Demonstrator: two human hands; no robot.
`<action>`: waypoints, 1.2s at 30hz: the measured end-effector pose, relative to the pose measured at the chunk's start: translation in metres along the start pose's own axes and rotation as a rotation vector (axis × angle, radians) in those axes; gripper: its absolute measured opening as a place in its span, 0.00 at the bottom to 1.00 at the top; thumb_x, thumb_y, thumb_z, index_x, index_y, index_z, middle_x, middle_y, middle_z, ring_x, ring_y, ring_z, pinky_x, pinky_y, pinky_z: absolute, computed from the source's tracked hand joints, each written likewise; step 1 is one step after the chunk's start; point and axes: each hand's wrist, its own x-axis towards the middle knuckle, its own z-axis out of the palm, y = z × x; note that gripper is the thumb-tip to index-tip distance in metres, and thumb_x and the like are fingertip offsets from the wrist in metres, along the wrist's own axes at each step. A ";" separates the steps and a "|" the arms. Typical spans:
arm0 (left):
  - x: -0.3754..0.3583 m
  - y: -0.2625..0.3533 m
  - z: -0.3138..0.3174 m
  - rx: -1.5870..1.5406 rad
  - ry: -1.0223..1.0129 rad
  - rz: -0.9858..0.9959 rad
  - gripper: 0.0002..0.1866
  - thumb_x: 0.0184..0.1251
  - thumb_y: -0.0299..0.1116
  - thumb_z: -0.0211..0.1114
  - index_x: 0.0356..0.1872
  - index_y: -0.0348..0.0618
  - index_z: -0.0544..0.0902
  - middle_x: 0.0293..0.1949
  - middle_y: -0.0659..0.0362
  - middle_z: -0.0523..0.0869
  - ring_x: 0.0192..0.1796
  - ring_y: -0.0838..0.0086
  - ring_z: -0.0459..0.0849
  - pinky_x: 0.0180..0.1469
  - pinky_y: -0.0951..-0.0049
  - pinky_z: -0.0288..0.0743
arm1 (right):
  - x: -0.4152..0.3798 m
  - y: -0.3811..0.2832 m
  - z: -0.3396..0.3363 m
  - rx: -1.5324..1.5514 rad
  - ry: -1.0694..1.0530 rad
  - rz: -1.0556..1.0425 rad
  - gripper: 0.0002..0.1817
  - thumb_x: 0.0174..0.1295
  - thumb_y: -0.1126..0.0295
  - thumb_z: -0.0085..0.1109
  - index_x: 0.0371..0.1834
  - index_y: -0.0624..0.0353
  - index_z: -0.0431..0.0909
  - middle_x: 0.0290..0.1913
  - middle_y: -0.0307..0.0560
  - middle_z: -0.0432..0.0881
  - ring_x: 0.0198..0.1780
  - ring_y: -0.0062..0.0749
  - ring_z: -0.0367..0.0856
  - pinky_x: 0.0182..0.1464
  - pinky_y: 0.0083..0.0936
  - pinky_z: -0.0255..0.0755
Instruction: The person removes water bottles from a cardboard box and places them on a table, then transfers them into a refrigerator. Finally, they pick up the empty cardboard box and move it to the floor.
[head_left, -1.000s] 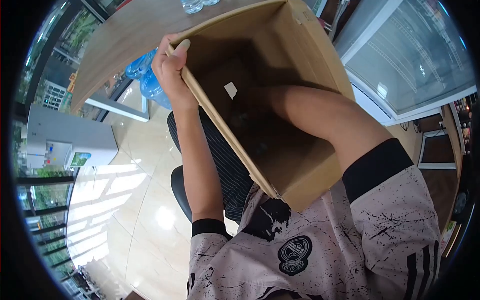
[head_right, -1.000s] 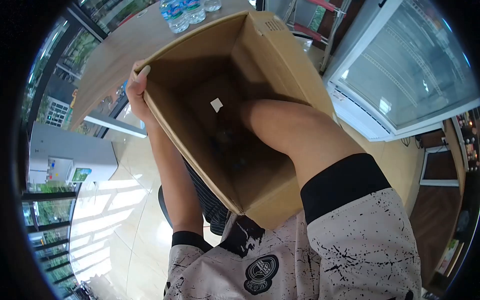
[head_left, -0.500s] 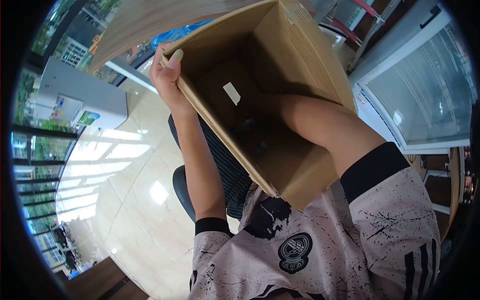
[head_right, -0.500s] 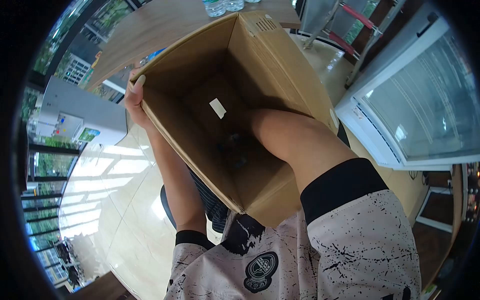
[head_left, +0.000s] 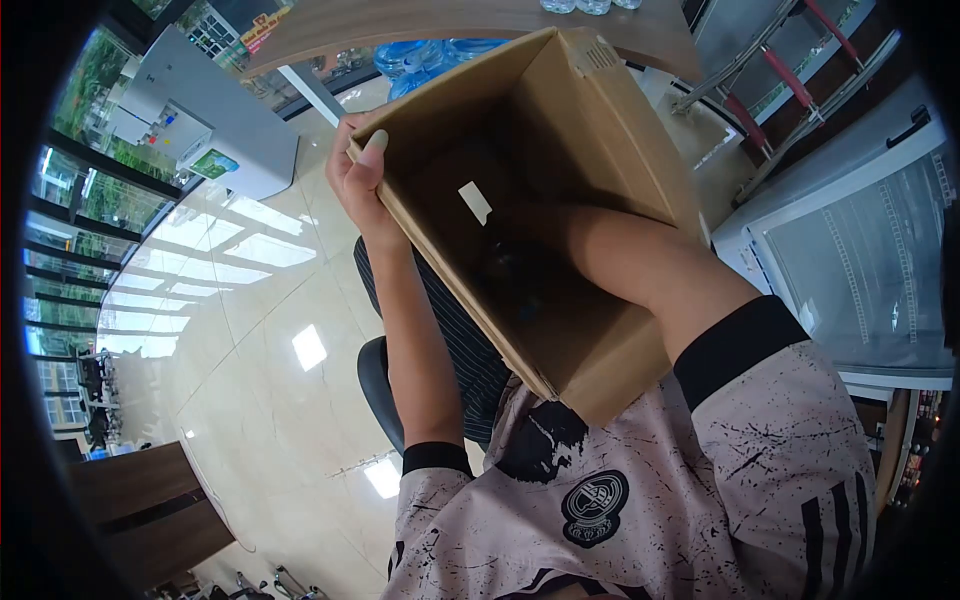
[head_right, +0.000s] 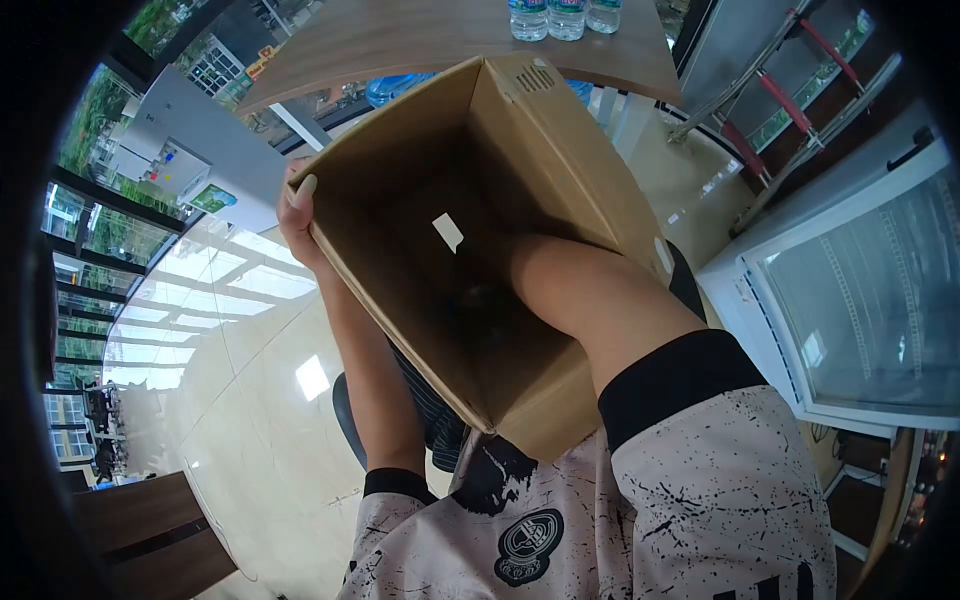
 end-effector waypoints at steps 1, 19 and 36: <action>-0.001 -0.001 -0.001 0.015 0.005 0.010 0.14 0.52 0.35 0.53 0.34 0.33 0.73 0.33 0.56 0.79 0.36 0.78 0.73 0.43 0.81 0.64 | 0.001 0.000 -0.003 0.001 0.002 -0.001 0.24 0.46 0.55 0.65 0.44 0.57 0.82 0.47 0.53 0.81 0.48 0.42 0.78 0.49 0.34 0.72; 0.010 -0.029 0.009 -0.001 -0.062 -0.048 0.12 0.50 0.34 0.54 0.30 0.35 0.75 0.30 0.61 0.78 0.34 0.82 0.70 0.39 0.83 0.62 | -0.186 -0.002 -0.096 0.248 0.289 0.128 0.22 0.48 0.56 0.65 0.44 0.58 0.81 0.43 0.52 0.82 0.45 0.42 0.80 0.47 0.33 0.73; 0.005 -0.020 0.001 0.087 -0.069 -0.006 0.31 0.50 0.51 0.56 0.39 0.24 0.78 0.44 0.43 0.81 0.46 0.62 0.80 0.53 0.68 0.69 | -0.207 0.231 0.120 1.259 2.146 1.040 0.34 0.39 0.67 0.74 0.52 0.64 0.69 0.44 0.51 0.78 0.42 0.31 0.78 0.44 0.28 0.73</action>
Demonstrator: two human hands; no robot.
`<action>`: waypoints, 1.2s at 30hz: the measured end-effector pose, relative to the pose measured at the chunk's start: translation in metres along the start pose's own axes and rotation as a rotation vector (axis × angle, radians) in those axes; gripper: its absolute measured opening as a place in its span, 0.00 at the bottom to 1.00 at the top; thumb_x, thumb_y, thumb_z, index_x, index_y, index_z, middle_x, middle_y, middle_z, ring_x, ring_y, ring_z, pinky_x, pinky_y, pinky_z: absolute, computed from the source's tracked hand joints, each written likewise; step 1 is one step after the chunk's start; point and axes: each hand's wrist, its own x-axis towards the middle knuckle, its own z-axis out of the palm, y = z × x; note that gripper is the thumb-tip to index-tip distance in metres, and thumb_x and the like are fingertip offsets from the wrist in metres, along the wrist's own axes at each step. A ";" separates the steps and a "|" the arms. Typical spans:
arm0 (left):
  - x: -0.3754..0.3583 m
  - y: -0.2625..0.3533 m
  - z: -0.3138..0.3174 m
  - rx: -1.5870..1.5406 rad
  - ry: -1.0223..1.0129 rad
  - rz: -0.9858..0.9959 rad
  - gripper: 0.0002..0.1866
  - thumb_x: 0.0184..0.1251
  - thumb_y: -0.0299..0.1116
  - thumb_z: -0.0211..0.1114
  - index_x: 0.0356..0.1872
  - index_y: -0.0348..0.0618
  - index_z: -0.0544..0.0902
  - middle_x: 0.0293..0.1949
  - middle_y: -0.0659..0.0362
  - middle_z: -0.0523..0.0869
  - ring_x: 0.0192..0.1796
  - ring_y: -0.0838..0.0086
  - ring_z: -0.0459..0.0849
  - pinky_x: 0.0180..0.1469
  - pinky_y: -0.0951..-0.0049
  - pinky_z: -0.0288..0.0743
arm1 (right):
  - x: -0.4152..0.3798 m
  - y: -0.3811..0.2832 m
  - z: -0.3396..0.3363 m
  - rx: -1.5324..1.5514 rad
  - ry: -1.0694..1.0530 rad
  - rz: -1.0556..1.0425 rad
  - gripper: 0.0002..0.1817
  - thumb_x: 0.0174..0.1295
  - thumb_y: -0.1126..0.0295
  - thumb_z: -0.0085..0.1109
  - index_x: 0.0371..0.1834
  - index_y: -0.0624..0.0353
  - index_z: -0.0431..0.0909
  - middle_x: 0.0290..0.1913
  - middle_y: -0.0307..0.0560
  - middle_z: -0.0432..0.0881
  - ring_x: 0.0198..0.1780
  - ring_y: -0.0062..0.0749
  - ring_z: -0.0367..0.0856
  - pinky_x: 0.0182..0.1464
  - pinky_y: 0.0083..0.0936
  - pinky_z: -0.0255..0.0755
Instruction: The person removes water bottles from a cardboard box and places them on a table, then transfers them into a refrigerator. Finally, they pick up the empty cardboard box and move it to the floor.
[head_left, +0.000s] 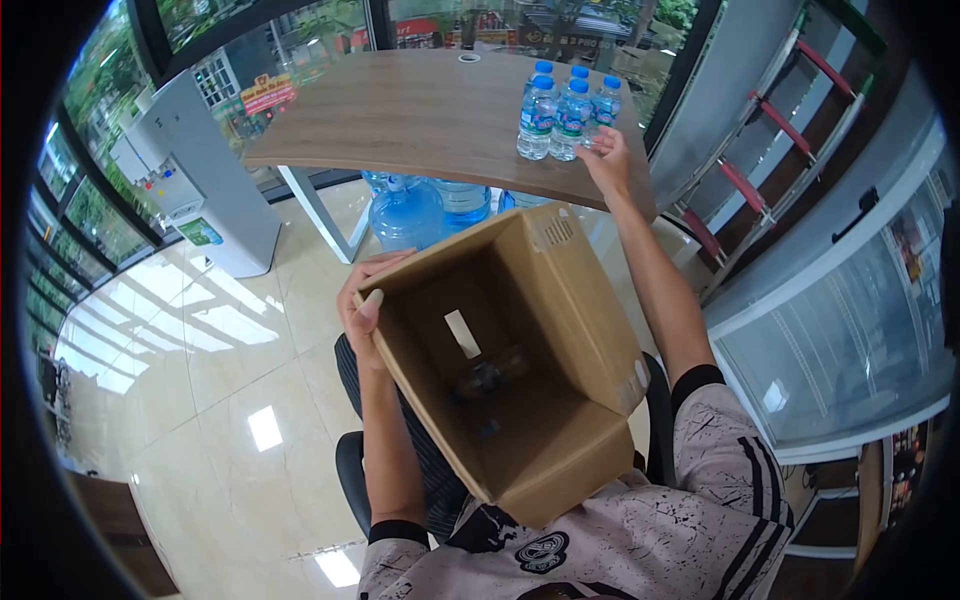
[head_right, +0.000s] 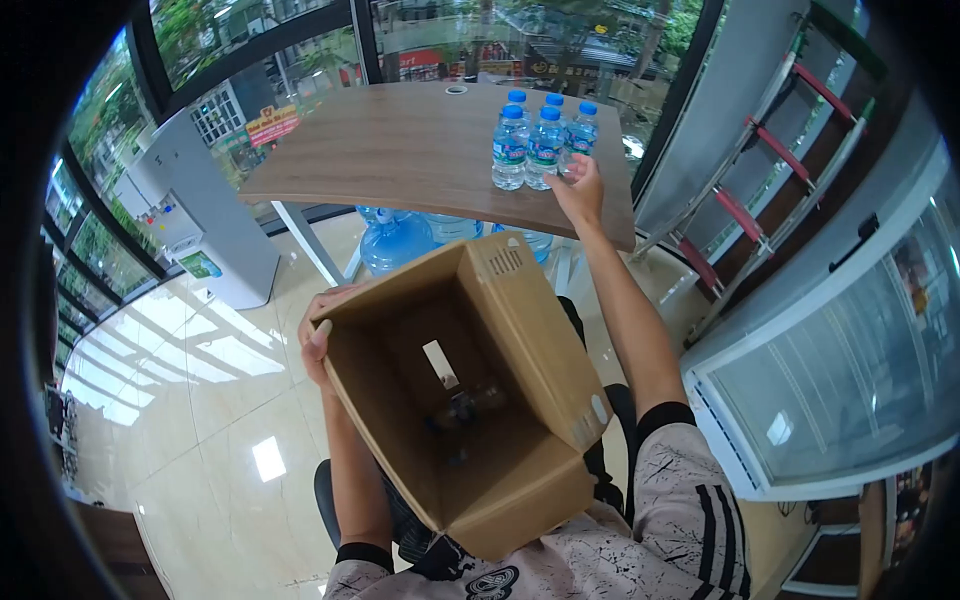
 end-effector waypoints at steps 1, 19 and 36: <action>-0.001 0.001 -0.002 0.003 0.007 -0.002 0.33 0.49 0.53 0.56 0.39 0.24 0.76 0.46 0.39 0.80 0.47 0.60 0.80 0.54 0.66 0.70 | 0.005 0.005 0.009 -0.070 0.025 -0.060 0.38 0.38 0.65 0.74 0.54 0.65 0.66 0.48 0.55 0.76 0.46 0.40 0.78 0.48 0.33 0.72; -0.037 0.047 -0.043 0.232 0.250 -0.034 0.32 0.48 0.53 0.54 0.38 0.26 0.77 0.44 0.44 0.82 0.45 0.67 0.79 0.52 0.72 0.69 | 0.005 -0.038 -0.019 0.347 -0.268 -0.137 0.25 0.46 0.75 0.71 0.49 0.63 0.73 0.42 0.44 0.80 0.42 0.24 0.79 0.44 0.21 0.73; 0.003 0.012 0.000 -0.076 0.005 -0.088 0.14 0.54 0.34 0.51 0.35 0.34 0.77 0.31 0.60 0.79 0.33 0.81 0.73 0.39 0.81 0.65 | -0.121 -0.270 -0.031 -0.094 -1.755 -0.588 0.29 0.33 0.65 0.76 0.41 0.65 0.77 0.34 0.48 0.83 0.36 0.32 0.83 0.41 0.24 0.77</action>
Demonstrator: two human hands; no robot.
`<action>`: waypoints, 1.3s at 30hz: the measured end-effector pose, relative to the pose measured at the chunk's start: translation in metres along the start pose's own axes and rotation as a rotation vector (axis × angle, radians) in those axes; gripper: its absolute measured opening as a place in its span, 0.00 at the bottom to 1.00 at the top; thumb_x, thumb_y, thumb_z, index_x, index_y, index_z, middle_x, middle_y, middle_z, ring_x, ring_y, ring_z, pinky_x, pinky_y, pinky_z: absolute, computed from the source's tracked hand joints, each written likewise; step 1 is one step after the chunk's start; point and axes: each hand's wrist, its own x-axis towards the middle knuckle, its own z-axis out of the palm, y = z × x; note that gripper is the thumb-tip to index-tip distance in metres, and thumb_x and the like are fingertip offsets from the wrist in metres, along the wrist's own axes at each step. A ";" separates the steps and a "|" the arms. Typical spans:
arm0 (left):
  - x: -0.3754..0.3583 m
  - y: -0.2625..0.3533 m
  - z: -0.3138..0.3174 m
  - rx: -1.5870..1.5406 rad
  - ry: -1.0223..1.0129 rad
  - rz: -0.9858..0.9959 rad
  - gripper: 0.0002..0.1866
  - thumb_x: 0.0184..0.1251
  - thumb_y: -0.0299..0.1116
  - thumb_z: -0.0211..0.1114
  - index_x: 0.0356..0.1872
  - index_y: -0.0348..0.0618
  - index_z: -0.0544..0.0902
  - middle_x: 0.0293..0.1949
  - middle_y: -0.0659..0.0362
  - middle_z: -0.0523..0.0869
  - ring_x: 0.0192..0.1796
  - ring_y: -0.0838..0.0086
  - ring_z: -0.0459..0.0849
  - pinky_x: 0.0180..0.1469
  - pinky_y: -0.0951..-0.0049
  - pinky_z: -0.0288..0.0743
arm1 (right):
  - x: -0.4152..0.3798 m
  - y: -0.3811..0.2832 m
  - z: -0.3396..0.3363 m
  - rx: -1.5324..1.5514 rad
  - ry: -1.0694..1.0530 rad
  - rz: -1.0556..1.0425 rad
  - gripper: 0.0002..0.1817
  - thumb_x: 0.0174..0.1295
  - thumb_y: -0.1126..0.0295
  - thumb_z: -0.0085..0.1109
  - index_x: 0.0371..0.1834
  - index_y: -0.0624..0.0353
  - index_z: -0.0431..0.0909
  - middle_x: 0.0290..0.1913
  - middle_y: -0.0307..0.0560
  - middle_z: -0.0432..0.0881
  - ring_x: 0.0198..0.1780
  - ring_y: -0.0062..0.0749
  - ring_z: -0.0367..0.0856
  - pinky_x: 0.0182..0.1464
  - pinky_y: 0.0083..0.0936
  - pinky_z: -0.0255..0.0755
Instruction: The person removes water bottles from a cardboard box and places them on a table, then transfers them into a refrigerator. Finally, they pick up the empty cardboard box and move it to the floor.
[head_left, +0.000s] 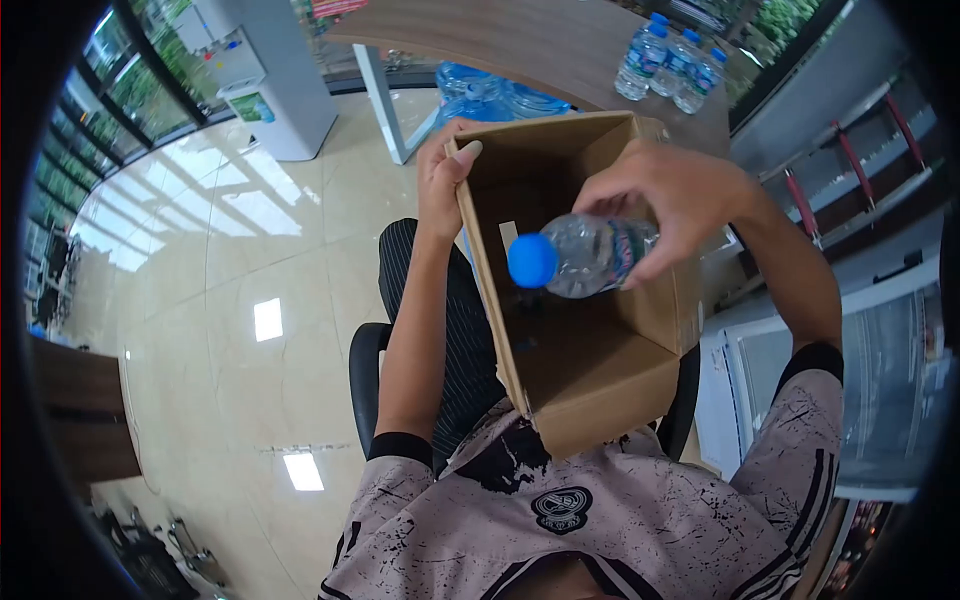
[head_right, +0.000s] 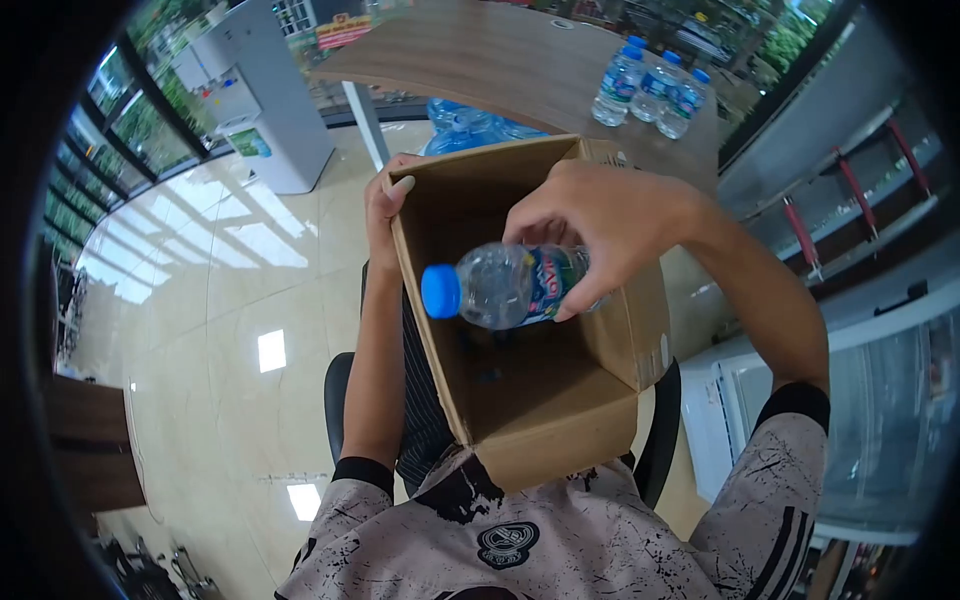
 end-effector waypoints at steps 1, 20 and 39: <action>0.001 -0.002 0.006 0.023 -0.028 0.020 0.14 0.54 0.34 0.51 0.35 0.33 0.77 0.31 0.60 0.79 0.34 0.81 0.73 0.39 0.81 0.65 | 0.002 0.002 0.004 -0.029 -0.048 -0.016 0.27 0.32 0.64 0.75 0.37 0.66 0.78 0.32 0.50 0.83 0.34 0.36 0.83 0.39 0.25 0.76; 0.020 -0.034 0.058 0.085 -0.182 0.080 0.16 0.50 0.36 0.49 0.32 0.32 0.77 0.25 0.63 0.73 0.29 0.81 0.66 0.34 0.81 0.58 | 0.087 0.181 0.175 -0.811 -0.650 0.527 0.31 0.38 0.56 0.71 0.48 0.59 0.79 0.52 0.53 0.79 0.53 0.42 0.77 0.55 0.39 0.70; 0.007 -0.024 0.004 0.099 -0.047 0.161 0.26 0.55 0.47 0.50 0.37 0.29 0.77 0.33 0.55 0.79 0.38 0.74 0.74 0.43 0.77 0.65 | 0.111 0.041 0.138 -0.568 -0.663 0.485 0.21 0.50 0.60 0.62 0.48 0.55 0.81 0.51 0.50 0.80 0.53 0.44 0.77 0.54 0.44 0.70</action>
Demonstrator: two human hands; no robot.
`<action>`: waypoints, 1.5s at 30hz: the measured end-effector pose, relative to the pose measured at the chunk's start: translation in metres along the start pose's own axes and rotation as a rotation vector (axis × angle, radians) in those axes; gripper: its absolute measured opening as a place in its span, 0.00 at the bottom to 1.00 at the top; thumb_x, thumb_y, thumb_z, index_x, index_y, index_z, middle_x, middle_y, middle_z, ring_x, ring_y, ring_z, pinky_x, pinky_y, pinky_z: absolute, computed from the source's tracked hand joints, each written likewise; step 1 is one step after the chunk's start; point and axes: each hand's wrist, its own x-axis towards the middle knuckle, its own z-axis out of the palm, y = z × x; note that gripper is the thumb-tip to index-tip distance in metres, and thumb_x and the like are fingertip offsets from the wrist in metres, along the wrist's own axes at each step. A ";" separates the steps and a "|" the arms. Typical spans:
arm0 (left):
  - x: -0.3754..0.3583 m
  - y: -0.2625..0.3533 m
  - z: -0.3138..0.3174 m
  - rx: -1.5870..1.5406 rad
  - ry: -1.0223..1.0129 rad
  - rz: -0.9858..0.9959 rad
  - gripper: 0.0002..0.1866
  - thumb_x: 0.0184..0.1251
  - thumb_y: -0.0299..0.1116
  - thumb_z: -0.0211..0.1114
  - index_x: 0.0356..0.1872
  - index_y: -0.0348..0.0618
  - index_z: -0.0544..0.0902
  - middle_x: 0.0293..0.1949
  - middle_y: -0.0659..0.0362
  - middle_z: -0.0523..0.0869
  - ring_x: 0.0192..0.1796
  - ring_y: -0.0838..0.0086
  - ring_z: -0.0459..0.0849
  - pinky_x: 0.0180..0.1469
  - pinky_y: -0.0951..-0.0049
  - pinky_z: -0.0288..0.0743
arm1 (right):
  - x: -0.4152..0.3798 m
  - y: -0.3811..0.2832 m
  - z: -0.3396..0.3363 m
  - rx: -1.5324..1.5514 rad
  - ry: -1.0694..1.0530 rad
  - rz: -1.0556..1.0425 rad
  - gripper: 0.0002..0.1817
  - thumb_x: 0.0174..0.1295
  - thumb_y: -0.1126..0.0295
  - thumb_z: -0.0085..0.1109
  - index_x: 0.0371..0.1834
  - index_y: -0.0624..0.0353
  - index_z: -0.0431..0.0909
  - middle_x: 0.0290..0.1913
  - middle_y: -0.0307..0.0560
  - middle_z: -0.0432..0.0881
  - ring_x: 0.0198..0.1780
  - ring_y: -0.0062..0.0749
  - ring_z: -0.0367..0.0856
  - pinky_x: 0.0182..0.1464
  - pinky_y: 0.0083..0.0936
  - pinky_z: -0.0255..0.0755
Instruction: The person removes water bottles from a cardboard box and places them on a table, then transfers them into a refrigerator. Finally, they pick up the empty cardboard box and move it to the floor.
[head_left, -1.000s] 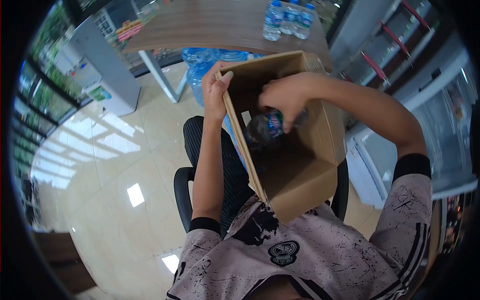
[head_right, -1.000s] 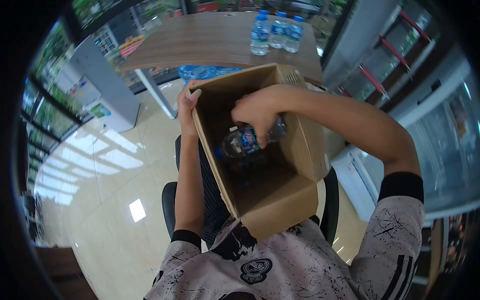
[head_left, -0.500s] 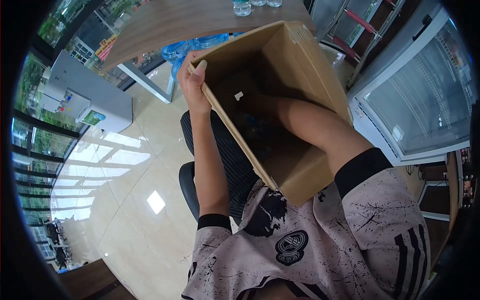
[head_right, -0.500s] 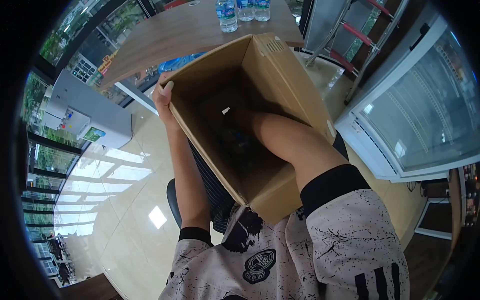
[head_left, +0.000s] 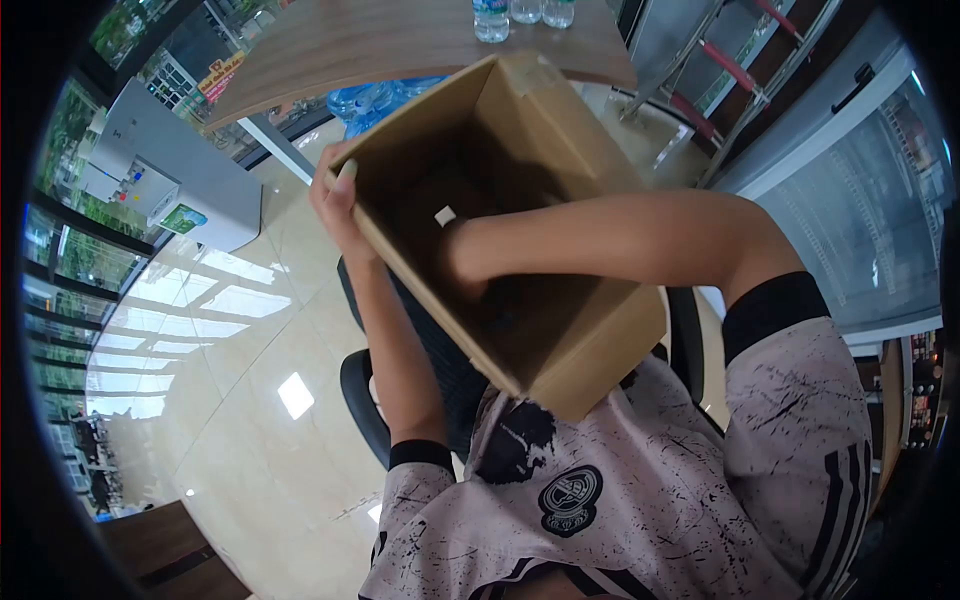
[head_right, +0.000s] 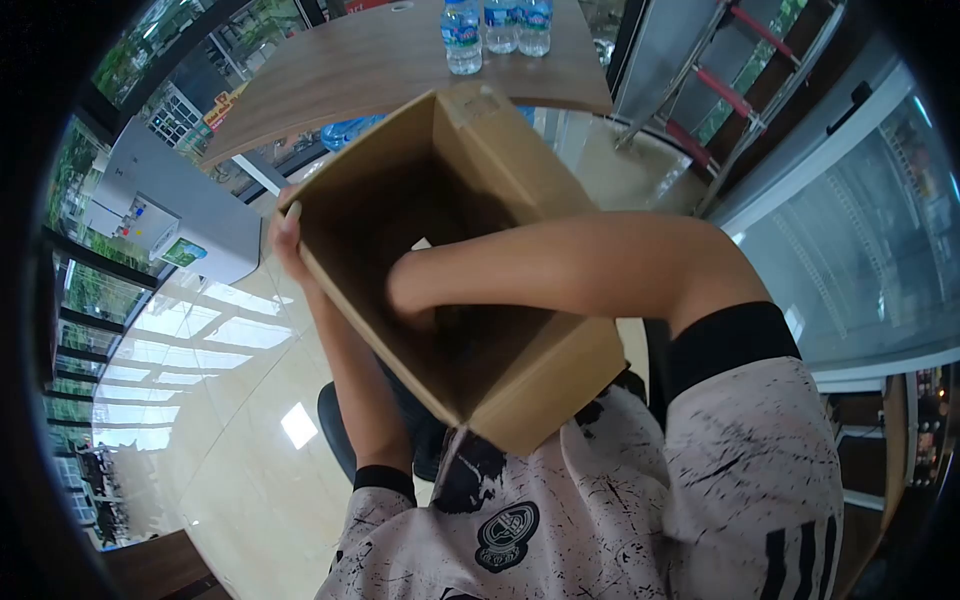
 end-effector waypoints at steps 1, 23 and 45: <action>-0.003 -0.002 -0.007 -0.052 0.003 0.012 0.27 0.55 0.48 0.50 0.37 0.28 0.77 0.33 0.54 0.80 0.37 0.73 0.75 0.43 0.77 0.66 | -0.043 -0.006 -0.013 0.079 0.010 0.023 0.19 0.51 0.60 0.60 0.46 0.55 0.82 0.49 0.51 0.81 0.51 0.44 0.79 0.52 0.41 0.72; -0.046 0.031 -0.047 0.067 0.272 -0.056 0.32 0.48 0.53 0.59 0.37 0.25 0.76 0.41 0.43 0.83 0.43 0.65 0.80 0.51 0.71 0.71 | 0.019 0.298 0.028 0.909 1.924 1.225 0.41 0.38 0.53 0.74 0.52 0.67 0.66 0.50 0.59 0.73 0.55 0.51 0.71 0.54 0.41 0.68; -0.021 0.026 -0.033 -0.020 0.145 0.014 0.19 0.54 0.38 0.53 0.37 0.30 0.79 0.32 0.59 0.79 0.36 0.80 0.75 0.41 0.80 0.66 | -0.172 0.058 -0.041 0.392 0.915 -0.587 0.34 0.37 0.68 0.74 0.51 0.64 0.72 0.46 0.52 0.80 0.49 0.41 0.79 0.53 0.32 0.70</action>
